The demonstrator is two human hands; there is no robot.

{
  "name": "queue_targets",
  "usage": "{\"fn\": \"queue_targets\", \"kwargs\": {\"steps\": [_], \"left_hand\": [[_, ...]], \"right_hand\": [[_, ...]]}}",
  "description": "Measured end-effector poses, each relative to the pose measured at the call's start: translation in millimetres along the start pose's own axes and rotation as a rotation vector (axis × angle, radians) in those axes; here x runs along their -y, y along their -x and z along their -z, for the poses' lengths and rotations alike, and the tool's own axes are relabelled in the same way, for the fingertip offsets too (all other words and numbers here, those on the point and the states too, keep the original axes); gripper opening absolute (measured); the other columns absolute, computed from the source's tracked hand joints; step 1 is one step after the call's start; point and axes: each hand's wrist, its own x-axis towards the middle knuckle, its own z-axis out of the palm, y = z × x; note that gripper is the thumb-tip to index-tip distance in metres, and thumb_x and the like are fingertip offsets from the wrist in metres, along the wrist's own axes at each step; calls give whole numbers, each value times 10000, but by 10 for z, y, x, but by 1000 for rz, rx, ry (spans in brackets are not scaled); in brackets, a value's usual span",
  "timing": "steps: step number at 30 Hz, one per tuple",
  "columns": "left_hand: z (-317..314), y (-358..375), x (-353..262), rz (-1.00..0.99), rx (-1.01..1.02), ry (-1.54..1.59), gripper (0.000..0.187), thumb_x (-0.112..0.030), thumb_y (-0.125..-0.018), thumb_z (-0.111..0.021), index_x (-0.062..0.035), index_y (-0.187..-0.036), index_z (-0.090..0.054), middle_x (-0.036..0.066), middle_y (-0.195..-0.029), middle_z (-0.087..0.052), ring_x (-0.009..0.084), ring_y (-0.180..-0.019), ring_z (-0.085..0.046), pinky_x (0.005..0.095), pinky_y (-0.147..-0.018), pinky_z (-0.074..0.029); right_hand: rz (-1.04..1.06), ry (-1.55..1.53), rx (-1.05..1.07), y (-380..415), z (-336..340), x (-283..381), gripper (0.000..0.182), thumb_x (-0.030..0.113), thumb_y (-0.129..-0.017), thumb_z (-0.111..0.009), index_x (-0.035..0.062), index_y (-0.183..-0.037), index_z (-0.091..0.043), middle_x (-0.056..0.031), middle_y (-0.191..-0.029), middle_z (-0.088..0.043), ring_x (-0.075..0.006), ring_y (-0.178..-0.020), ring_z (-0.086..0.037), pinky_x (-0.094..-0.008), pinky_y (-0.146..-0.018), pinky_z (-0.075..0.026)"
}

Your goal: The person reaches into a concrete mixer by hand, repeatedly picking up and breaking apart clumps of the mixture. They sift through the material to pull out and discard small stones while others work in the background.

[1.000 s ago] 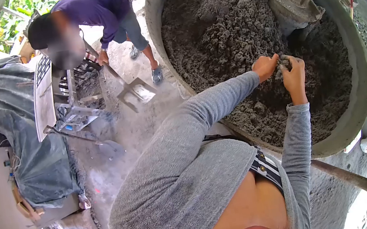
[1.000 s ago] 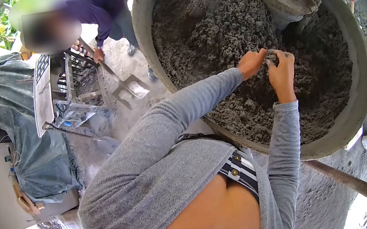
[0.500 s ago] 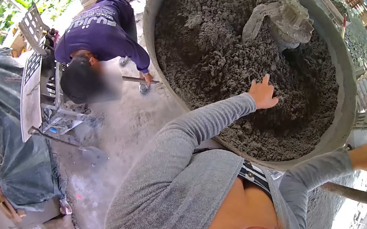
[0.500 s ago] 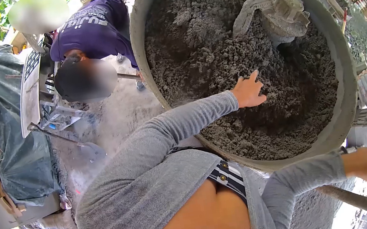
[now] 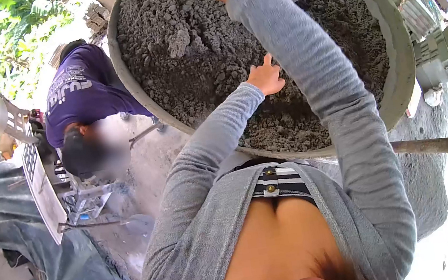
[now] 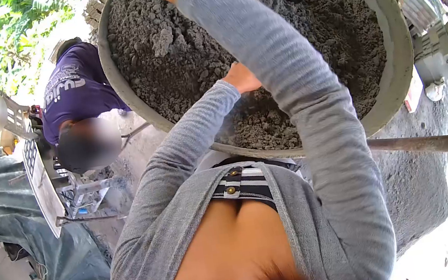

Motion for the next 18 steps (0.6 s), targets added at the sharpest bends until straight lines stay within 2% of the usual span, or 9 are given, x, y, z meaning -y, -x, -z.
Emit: {"fn": "queue_targets", "kwargs": {"steps": [3,4,6,8,9,10,12,14,18], "left_hand": [[187,90,-82,89,69,57,440,-363,-824,-554,-29,-1104,-619,259,-1479,-226,399,-960,-614,579,-971,-352],[356,175,-215,162,187,-36,421,-361,-829,-550,-37,-1079,-647,245,-1479,-237,377,-948,-625,581,-968,-347],[444,268,-298,141,234,-72,437,-369,-833,-535,-20,-1073,-642,271,-1453,-277,400,-979,-610,591,-978,-336],[402,277,-280,84,323,-132,443,-373,-839,-532,-7,-1063,-641,293,-1452,-262,429,-979,-599,633,-963,-315],[365,306,-303,89,330,-122,443,-373,-839,-532,-7,-1063,-641,293,-1452,-262,429,-979,-599,633,-963,-315],[362,359,-348,11,283,-157,423,-360,-842,-539,-10,-1054,-645,288,-1438,-289,422,-955,-606,618,-955,-331],[408,457,-504,-118,217,-205,351,-321,-836,-566,-25,-1002,-656,258,-1373,-393,388,-885,-627,571,-921,-384],[525,560,-630,-226,98,-160,303,-287,-785,-616,-40,-955,-656,218,-1293,-473,322,-857,-644,484,-868,-441],[1270,930,-810,-353,-189,-9,295,-172,-765,-615,-33,-1025,-636,198,-1278,-490,292,-904,-633,423,-827,-471]], "right_hand": [[-173,-190,249,783,-118,-244,365,94,-829,-555,32,-1187,-593,-217,-1120,-623,-365,-1042,-597,-406,-906,-479],[-244,-251,323,1093,-167,-363,371,109,-821,-579,37,-1186,-594,-211,-1140,-618,-362,-1062,-589,-403,-928,-471],[-188,-133,300,1707,-429,-810,328,181,-877,-567,127,-1196,-623,-145,-1122,-659,-337,-978,-639,-435,-885,-486],[-286,-171,399,2153,-310,-1022,301,204,-866,-598,66,-1129,-646,-175,-1134,-641,-323,-965,-636,-389,-876,-486],[-329,-163,406,2309,-195,-1069,300,211,-854,-605,57,-1107,-655,-166,-1054,-663,-334,-931,-642,-400,-833,-494],[-375,-154,409,2435,-91,-1077,299,217,-842,-613,49,-1084,-664,-158,-974,-685,-344,-898,-649,-410,-790,-502],[-697,-238,521,2660,119,-1080,283,206,-874,-617,42,-1101,-658,-156,-1055,-676,-274,-911,-663,-347,-808,-500],[-865,-269,498,2832,318,-1036,283,227,-876,-618,23,-1066,-667,-172,-916,-687,-239,-874,-662,-350,-763,-493],[-826,-261,445,3012,630,-938,344,266,-877,-634,5,-1100,-648,-164,-970,-684,-239,-936,-656,-345,-820,-484]]}}
